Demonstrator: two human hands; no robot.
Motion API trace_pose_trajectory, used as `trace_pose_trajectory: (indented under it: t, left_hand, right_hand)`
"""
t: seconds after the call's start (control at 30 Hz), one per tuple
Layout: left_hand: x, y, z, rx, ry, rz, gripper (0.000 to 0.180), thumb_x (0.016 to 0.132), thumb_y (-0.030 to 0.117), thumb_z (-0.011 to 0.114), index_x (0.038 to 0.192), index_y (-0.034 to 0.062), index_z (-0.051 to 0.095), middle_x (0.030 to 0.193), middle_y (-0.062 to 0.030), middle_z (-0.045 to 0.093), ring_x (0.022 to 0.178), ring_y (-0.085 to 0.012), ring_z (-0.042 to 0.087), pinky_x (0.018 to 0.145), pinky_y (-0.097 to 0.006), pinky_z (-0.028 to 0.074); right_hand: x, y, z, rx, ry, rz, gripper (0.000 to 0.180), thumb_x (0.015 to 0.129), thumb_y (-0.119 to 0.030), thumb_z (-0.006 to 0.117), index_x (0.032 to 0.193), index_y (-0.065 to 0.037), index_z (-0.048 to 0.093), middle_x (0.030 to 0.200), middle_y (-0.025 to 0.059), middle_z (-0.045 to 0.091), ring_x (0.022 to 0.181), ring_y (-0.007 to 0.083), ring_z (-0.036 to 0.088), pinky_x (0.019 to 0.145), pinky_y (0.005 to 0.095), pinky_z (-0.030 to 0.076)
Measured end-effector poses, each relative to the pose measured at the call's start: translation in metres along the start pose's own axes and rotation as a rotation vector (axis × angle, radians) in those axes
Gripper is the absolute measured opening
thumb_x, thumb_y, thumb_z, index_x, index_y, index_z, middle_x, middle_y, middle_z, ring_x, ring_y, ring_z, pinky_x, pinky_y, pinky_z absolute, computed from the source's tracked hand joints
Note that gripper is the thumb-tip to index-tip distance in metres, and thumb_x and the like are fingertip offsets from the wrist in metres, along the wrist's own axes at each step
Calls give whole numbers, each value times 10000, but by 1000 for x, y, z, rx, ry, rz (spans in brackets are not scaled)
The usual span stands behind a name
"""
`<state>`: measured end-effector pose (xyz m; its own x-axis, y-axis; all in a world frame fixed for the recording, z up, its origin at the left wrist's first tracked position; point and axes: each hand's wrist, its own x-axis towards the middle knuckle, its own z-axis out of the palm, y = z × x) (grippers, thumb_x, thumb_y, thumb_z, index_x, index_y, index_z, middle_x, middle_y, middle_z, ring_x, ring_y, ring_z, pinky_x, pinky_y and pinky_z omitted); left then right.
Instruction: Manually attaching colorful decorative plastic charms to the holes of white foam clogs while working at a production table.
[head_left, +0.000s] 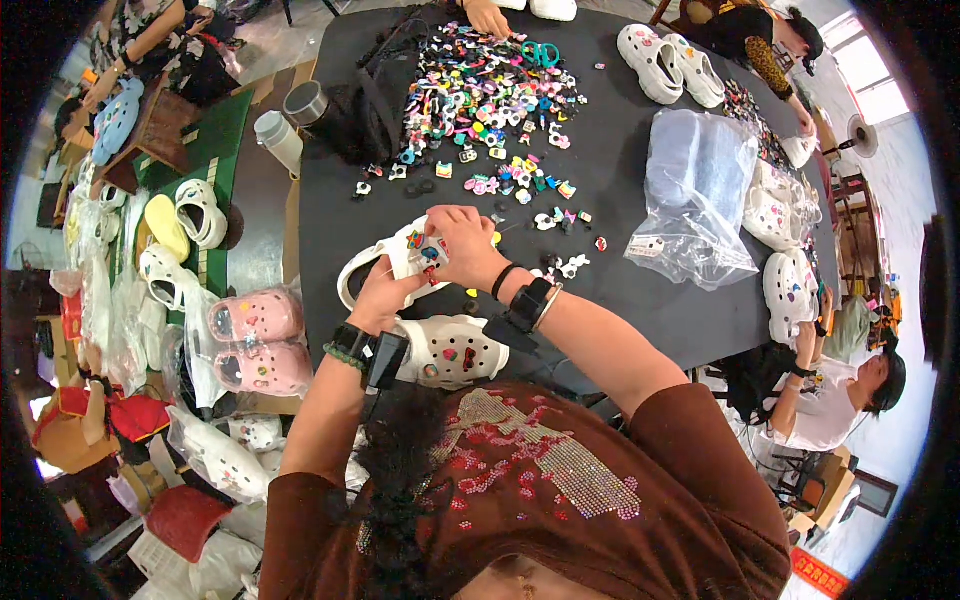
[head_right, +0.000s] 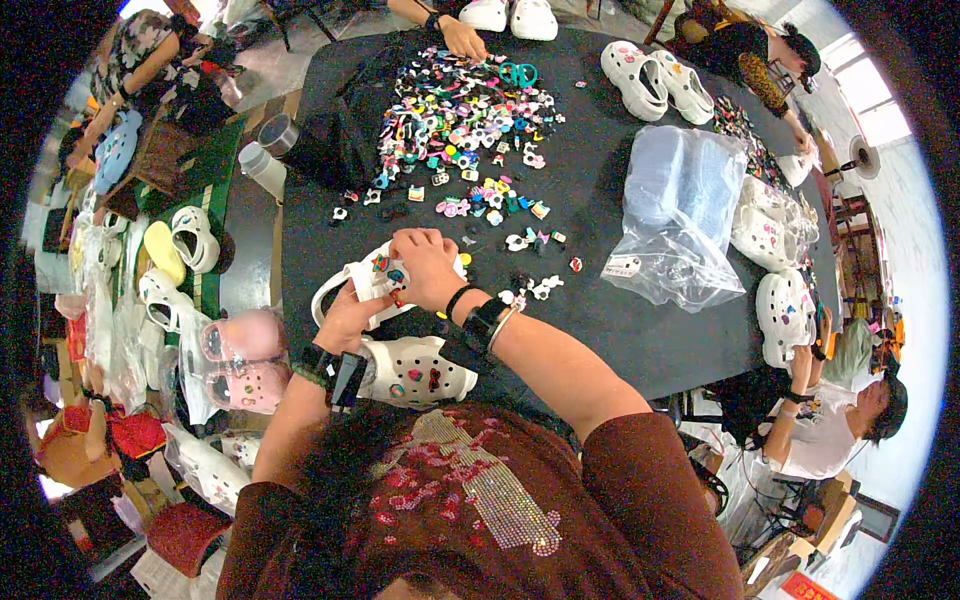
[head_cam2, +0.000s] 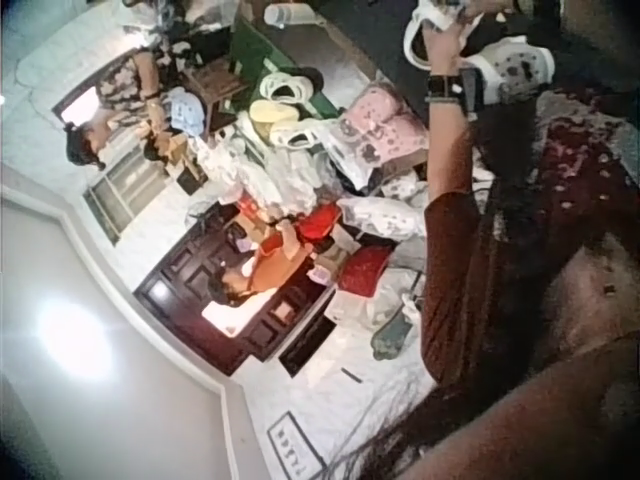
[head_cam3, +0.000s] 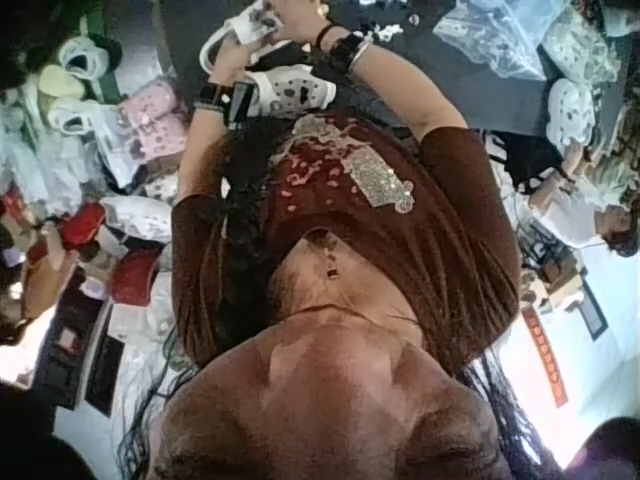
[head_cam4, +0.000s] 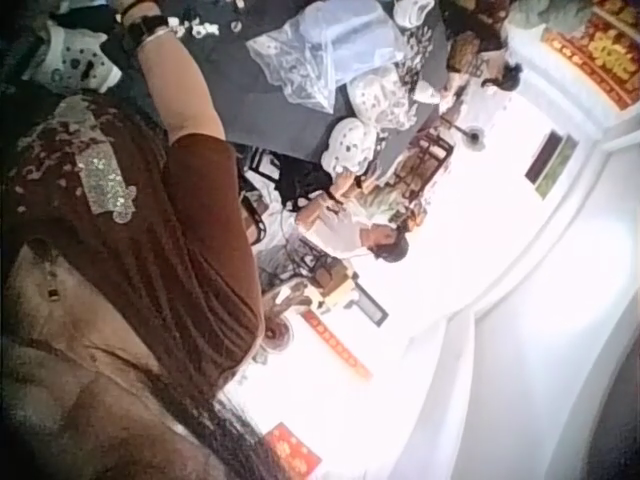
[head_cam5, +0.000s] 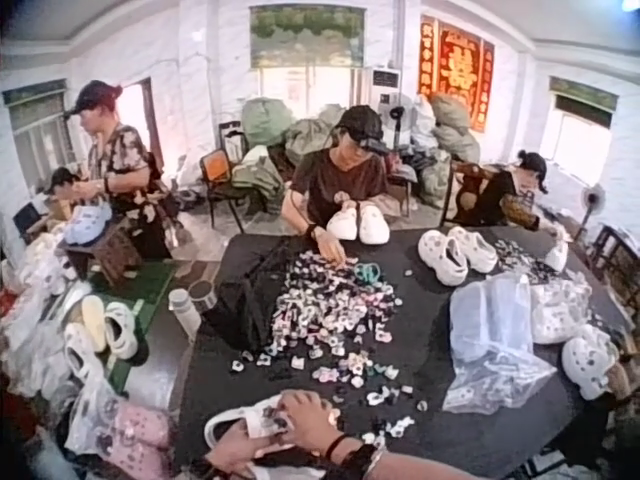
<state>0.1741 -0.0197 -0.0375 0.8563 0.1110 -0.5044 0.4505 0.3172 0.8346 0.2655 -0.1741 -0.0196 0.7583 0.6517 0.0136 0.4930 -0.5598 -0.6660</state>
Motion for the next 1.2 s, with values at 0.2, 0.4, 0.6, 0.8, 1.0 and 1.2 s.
trace_pose_trajectory:
  t: [0.2,0.4,0.6,0.8,1.0,1.2]
  left_hand:
    - [1,-5,-7,46,1,-23,511,773,-77,633,1244,12,459,1126,-80,613,1024,-189,604,873,-305,494]
    - [0,10,16,177,34,116,432,763,-2,713,1169,7,564,1087,-60,642,976,-156,609,840,-298,489]
    - [-2,-1,3,457,126,99,386,769,33,713,1135,2,596,1065,-57,653,949,-134,616,837,-282,474]
    - [-15,16,15,161,104,32,363,732,-7,721,1075,-26,604,1046,-76,667,928,-154,637,833,-288,484]
    - [-16,17,13,130,109,-21,429,720,-16,739,1120,-10,587,1081,-71,654,968,-151,624,858,-285,476]
    - [-14,5,8,40,-2,61,463,712,-2,755,1140,2,577,1094,-74,648,988,-158,616,869,-291,471]
  right_hand:
    - [-2,-8,5,-41,37,8,593,498,-133,788,1009,-162,490,1159,65,503,1172,319,405,953,508,300]
    - [4,2,-4,-46,-56,26,675,477,-213,848,1051,-197,494,1121,9,515,1105,297,430,910,485,323]
    - [2,9,-9,27,-88,24,713,520,-236,860,1124,-196,483,1160,3,546,1141,280,424,947,476,305]
    - [2,19,-15,126,-160,29,797,486,-250,874,1179,-213,482,1228,31,534,1200,302,400,993,481,289]
    - [2,19,-15,98,-171,-15,842,485,-247,873,1229,-232,479,1253,34,527,1211,308,395,1006,490,287]
    - [0,12,-15,103,-125,-8,842,462,-223,867,1219,-222,498,1246,37,531,1193,312,407,989,491,299]
